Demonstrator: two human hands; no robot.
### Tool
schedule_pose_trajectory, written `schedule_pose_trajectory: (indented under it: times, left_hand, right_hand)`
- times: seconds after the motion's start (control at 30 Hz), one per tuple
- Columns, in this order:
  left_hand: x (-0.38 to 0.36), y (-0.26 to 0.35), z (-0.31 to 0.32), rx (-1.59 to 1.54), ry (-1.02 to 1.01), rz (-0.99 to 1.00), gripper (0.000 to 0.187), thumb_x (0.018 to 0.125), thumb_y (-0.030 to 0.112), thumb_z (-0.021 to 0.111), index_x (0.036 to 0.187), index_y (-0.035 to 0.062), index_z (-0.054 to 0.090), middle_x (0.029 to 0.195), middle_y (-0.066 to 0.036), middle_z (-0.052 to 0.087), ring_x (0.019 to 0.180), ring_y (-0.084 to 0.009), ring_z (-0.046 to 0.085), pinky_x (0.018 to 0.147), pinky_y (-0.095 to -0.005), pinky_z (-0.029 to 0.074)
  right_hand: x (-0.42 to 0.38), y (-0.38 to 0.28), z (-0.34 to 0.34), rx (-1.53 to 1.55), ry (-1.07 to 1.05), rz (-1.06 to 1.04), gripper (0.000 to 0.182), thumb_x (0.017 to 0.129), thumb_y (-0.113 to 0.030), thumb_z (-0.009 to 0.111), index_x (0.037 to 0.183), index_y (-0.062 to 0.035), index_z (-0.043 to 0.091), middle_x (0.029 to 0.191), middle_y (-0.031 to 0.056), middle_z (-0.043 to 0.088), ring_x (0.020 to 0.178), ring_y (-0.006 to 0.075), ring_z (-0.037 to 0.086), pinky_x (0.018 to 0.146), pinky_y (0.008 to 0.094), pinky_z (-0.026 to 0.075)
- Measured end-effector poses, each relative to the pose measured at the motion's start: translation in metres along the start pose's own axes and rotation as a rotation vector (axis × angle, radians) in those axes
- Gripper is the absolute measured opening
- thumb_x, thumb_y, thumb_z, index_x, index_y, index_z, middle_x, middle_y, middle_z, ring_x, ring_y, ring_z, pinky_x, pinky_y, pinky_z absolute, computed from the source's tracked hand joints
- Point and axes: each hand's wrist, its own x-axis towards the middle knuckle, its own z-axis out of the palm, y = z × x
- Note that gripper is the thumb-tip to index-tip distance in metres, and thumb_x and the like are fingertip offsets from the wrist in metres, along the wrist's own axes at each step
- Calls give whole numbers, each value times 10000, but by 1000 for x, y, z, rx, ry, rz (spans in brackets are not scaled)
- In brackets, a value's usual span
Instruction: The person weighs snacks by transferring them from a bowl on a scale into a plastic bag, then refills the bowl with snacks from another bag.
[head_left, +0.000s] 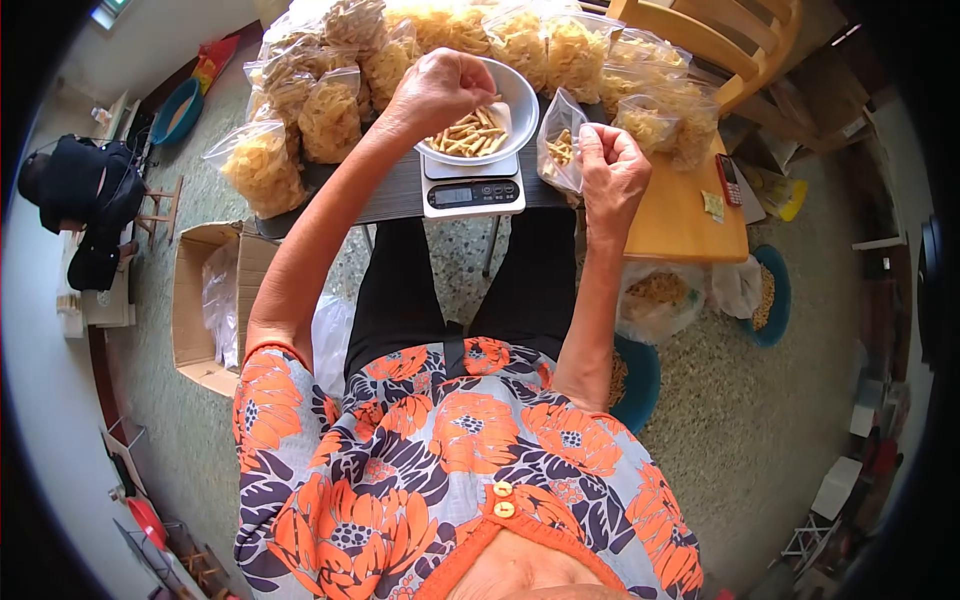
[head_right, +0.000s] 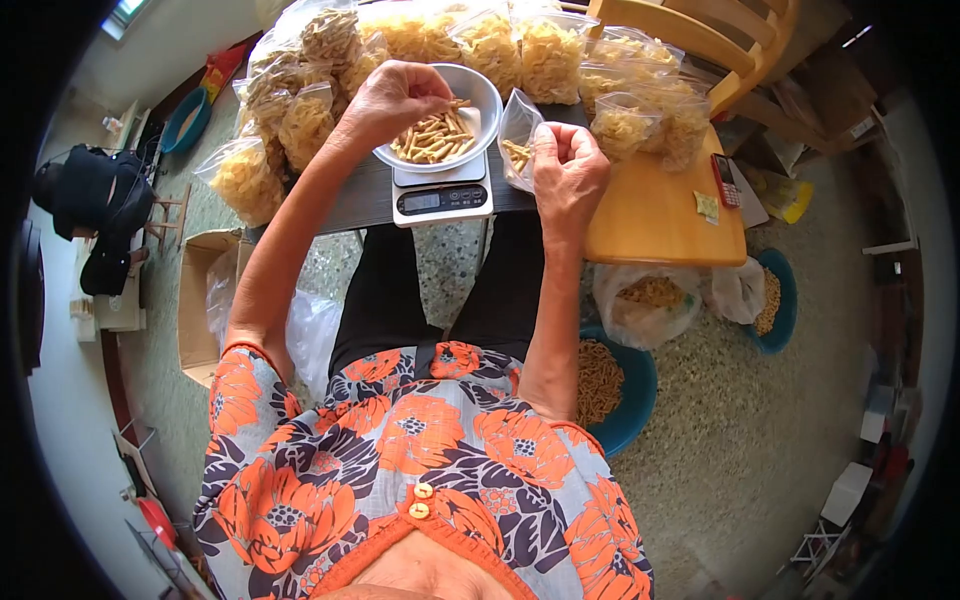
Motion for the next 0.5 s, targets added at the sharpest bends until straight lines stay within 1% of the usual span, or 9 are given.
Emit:
schedule_pose_trajectory:
  times: [0.07, 0.1, 0.13, 0.2, 0.23, 0.33, 0.37, 0.5]
  left_hand:
    - [-1, -12, 0, 282, -68, 21, 112, 788, 123, 742, 877, 57, 754, 785, -58, 719, 725, -132, 675, 709, -294, 541]
    - [-4, -14, 0, 292, -99, 38, 121, 753, 147, 734, 847, 79, 762, 777, -78, 718, 724, -178, 687, 721, -339, 543]
    - [-5, -16, 3, 291, -102, 35, 121, 753, 147, 734, 847, 79, 762, 777, -78, 718, 724, -178, 687, 721, -339, 543]
    - [-8, -17, 11, 416, -162, 6, 136, 734, 168, 728, 834, 83, 767, 771, -99, 715, 727, -221, 691, 719, -370, 541]
    - [-9, -16, 13, 412, -162, 2, 136, 734, 168, 728, 834, 83, 767, 771, -99, 715, 727, -221, 691, 719, -370, 541]
    - [-7, -11, 19, 659, -179, -71, 165, 707, 215, 680, 751, 67, 738, 790, -132, 713, 756, -309, 692, 715, -423, 542]
    - [-3, -11, 20, 699, -235, -122, 195, 703, 235, 667, 763, 61, 729, 828, -150, 716, 791, -338, 697, 734, -438, 547]
    - [0, -16, 23, 721, -236, -125, 212, 706, 235, 671, 819, 69, 741, 861, -160, 718, 824, -341, 702, 758, -445, 552]
  right_hand:
    - [0, 2, 1, 9, -1, -26, 143, 908, -115, 689, 894, 26, 678, 721, 6, 651, 612, 55, 563, 584, 236, 483]
    - [0, 1, 2, 11, -2, -22, 143, 908, -115, 689, 894, 26, 678, 721, 6, 651, 612, 55, 563, 584, 236, 483]
    - [0, -2, 1, -5, 2, -17, 142, 907, -115, 692, 893, 25, 679, 719, 3, 648, 613, 52, 561, 583, 233, 482]
    - [-1, -2, 0, -27, 3, -9, 141, 907, -115, 695, 892, 25, 679, 718, 0, 646, 615, 49, 560, 582, 231, 481]
    - [-1, -1, 0, -12, 2, -12, 145, 908, -118, 696, 892, 26, 679, 717, -5, 643, 615, 46, 559, 581, 227, 480]
    - [-1, -2, 1, 15, 4, -11, 151, 911, -121, 695, 891, 28, 678, 718, -16, 638, 615, 40, 555, 576, 219, 474]
    - [-1, -2, 2, 31, 12, -8, 153, 913, -122, 694, 891, 28, 678, 720, -21, 636, 615, 37, 552, 574, 214, 471]
    - [-1, 0, 1, 13, -2, 1, 155, 915, -123, 694, 891, 29, 677, 723, -21, 635, 615, 34, 548, 573, 210, 467]
